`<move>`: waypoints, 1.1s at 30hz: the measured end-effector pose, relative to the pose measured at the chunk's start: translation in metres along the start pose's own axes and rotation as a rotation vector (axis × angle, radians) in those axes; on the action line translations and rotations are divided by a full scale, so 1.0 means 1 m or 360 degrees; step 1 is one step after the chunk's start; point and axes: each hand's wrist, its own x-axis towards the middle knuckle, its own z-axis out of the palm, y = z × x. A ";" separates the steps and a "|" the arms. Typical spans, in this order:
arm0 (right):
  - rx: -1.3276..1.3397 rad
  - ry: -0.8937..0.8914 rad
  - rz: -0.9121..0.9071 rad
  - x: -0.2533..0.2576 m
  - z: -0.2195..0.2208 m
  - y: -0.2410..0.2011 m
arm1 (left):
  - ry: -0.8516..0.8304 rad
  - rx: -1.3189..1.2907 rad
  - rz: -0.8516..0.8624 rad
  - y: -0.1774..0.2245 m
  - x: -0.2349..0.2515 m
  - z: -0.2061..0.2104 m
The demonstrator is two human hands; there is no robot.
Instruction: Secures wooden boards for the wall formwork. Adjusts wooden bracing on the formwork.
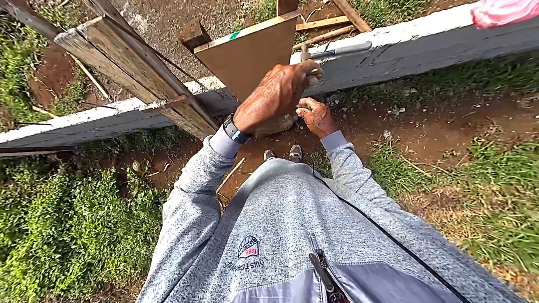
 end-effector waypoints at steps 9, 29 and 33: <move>0.0048 0.0004 0.0202 -0.010 0.002 0.017 | 0.0070 -0.0023 -0.0003 -0.012 0.016 0.000; 0.0174 -0.0077 0.0522 -0.049 0.009 0.063 | 0.0044 -0.0102 -0.0065 -0.021 0.025 0.001; 0.0170 -0.0078 0.0568 -0.051 0.006 0.064 | 0.0054 -0.0100 -0.0026 -0.022 0.026 0.003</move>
